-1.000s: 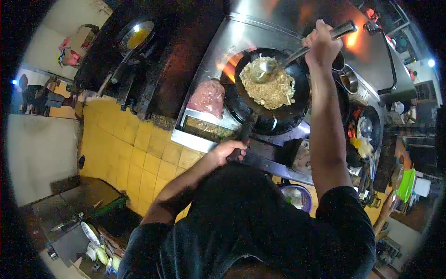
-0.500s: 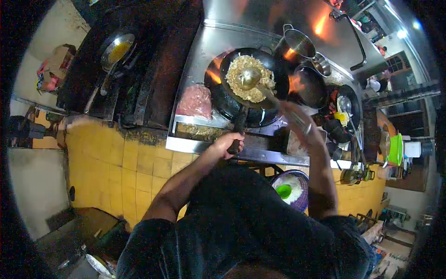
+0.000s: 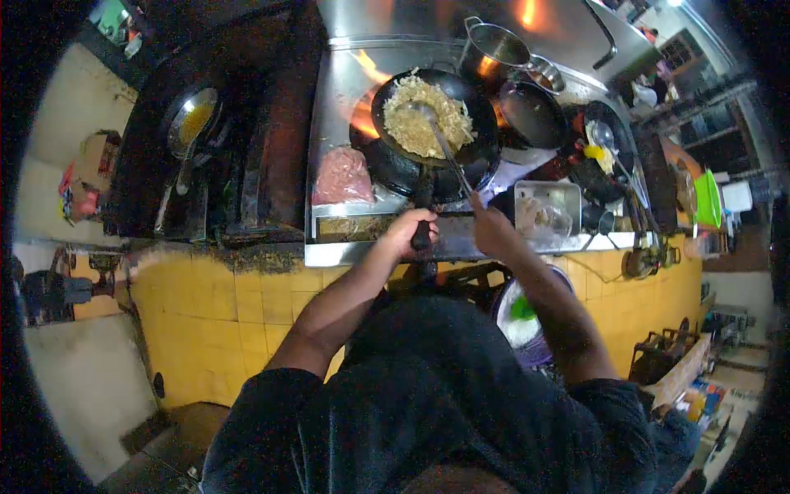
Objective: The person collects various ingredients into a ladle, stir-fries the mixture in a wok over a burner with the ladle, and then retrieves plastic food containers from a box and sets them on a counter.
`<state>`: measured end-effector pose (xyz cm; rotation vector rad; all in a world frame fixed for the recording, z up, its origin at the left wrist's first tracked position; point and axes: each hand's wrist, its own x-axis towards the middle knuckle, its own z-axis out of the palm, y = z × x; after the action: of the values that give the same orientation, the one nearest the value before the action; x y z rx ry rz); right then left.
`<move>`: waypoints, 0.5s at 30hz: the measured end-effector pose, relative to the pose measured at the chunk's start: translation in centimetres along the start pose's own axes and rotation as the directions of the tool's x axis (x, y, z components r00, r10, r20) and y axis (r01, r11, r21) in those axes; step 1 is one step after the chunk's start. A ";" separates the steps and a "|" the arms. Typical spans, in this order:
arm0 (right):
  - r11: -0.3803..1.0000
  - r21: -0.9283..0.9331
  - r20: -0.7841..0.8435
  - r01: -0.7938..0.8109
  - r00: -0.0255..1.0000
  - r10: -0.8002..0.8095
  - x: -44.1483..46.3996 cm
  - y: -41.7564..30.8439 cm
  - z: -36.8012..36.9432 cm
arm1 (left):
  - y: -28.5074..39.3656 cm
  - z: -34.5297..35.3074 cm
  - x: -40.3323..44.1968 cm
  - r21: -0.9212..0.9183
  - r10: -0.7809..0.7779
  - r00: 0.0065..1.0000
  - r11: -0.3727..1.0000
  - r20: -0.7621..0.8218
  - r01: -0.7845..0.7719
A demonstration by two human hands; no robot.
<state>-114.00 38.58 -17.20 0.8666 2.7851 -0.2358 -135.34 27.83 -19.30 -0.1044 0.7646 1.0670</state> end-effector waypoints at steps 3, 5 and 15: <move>0.994 0.106 -0.075 -0.026 0.997 0.034 -8.3 0.2 -8.7 | 0.0 1.5 -1.5 -0.258 -0.009 0.998 0.966 0.063 0.025; 0.987 0.127 -0.029 -0.096 0.994 0.101 -9.3 1.9 -8.5 | 0.0 2.4 -3.6 -0.348 -0.035 0.990 0.934 0.138 0.081; 0.970 0.230 0.127 -0.074 0.991 0.045 -18.3 -3.2 -22.4 | -0.6 7.0 -10.9 -0.226 0.077 0.965 0.974 0.250 -0.020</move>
<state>-104.63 30.85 9.29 0.9520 2.6499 -0.5968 -134.02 22.41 -7.63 -0.1348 0.4134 1.1844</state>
